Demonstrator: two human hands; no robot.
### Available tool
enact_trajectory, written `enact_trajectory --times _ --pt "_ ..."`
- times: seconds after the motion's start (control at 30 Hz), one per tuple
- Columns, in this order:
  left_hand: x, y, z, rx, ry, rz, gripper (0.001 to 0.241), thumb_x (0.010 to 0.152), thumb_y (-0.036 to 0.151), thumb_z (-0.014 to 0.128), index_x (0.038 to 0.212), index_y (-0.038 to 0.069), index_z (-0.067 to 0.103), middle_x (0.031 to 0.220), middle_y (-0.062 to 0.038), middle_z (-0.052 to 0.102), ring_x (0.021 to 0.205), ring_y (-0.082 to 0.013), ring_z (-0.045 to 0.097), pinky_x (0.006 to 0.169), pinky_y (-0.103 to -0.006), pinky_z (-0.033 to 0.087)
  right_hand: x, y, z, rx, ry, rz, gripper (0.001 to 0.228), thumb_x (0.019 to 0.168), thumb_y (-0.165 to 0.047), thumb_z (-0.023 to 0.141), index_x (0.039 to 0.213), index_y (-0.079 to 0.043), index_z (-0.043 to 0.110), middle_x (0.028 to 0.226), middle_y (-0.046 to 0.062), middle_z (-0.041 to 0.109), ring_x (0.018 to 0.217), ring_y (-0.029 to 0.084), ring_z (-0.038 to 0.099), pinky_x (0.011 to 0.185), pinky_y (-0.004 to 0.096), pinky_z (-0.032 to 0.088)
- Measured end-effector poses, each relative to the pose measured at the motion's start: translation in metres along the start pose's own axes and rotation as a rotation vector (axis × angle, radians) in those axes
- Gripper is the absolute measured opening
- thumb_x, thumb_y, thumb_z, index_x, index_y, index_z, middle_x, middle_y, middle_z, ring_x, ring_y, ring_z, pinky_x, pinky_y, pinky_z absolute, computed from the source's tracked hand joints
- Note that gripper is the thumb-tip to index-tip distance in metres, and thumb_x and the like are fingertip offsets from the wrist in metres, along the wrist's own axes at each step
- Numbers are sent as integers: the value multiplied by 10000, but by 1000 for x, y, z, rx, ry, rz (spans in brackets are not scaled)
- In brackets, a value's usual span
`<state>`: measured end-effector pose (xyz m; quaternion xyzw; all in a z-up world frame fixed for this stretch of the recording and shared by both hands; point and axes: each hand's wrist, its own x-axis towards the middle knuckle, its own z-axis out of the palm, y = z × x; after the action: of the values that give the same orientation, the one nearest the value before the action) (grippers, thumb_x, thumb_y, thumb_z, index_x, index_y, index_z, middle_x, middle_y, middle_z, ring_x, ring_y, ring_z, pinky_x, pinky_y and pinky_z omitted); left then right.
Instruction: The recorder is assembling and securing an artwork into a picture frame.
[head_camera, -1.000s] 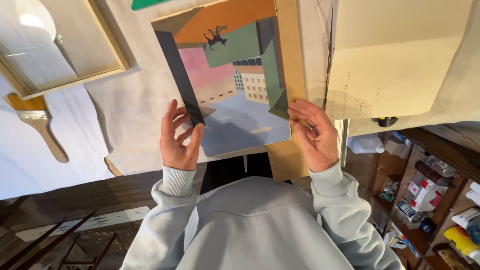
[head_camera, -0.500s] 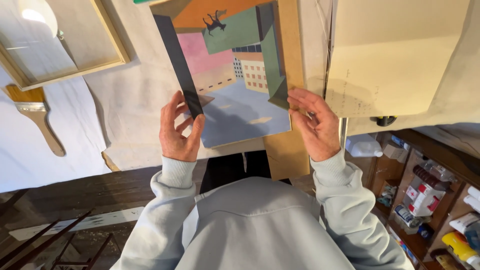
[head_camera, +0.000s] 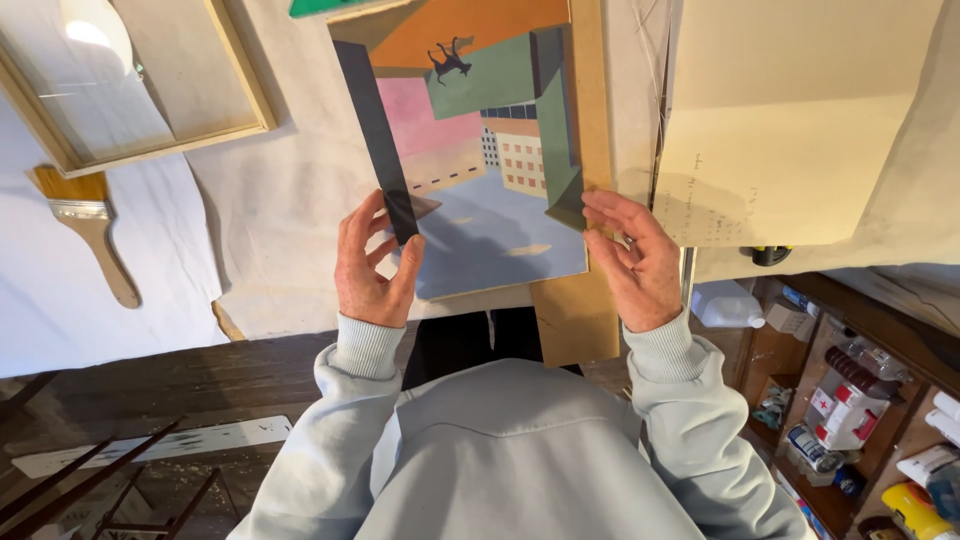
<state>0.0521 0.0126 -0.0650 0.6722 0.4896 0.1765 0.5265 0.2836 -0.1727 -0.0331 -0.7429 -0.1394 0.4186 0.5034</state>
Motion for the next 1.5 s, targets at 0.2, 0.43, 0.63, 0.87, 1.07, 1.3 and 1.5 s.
enact_trajectory --times 0.2,0.43,0.63,0.87,1.07,1.3,1.5 --pt "2 11 -7 111 7 45 681 944 174 868 1523 -5 558 1408 -190 587 1192 -361 677 919 -462 649 -22 -21 -13 -128 221 -44 309 1020 -15 736 1328 1 714 1265 178 745 1142 271 738 942 369 631" --pt "20 44 -3 95 -38 154 542 940 74 852 1441 3 657 1328 -148 638 1146 -322 708 904 -419 656 -81 86 -154 -185 651 50 285 1153 -218 808 1139 58 740 876 223 706 587 210 635 493 329 580" --pt "-4 90 57 -108 -328 3 485 903 -86 738 1357 44 631 1292 -107 705 1048 -219 739 918 -332 657 -33 45 -212 -474 610 -205 412 1112 -23 751 1448 155 591 1343 269 650 1124 312 618 913 376 548" --pt "-37 91 100 -116 -578 -49 395 896 35 765 1285 52 700 1188 -79 730 1006 -191 744 887 -321 654 8 39 -263 -377 425 -270 346 1094 122 737 1437 139 700 1171 244 747 972 248 667 887 322 571" --pt "-25 80 71 14 -434 80 390 888 10 755 1273 52 707 1155 -68 719 996 -195 728 905 -322 632 -10 60 -284 -370 392 -346 275 1194 168 671 1467 188 656 1320 272 706 1140 281 646 1006 333 542" --pt "40 80 16 49 -172 174 258 1008 42 709 1265 22 694 1125 -99 715 1031 -218 737 925 -332 637 -49 86 -248 -155 412 -399 257 1173 61 619 1424 12 638 1232 174 685 931 213 592 881 354 555" --pt "62 10 38 -919 -641 -387 710 1073 525 504 1612 73 414 1482 -190 590 1216 -329 652 1008 -491 571 -55 56 -111 212 268 -306 362 973 115 601 1211 -127 726 856 -66 676 642 7 489 615 151 438"
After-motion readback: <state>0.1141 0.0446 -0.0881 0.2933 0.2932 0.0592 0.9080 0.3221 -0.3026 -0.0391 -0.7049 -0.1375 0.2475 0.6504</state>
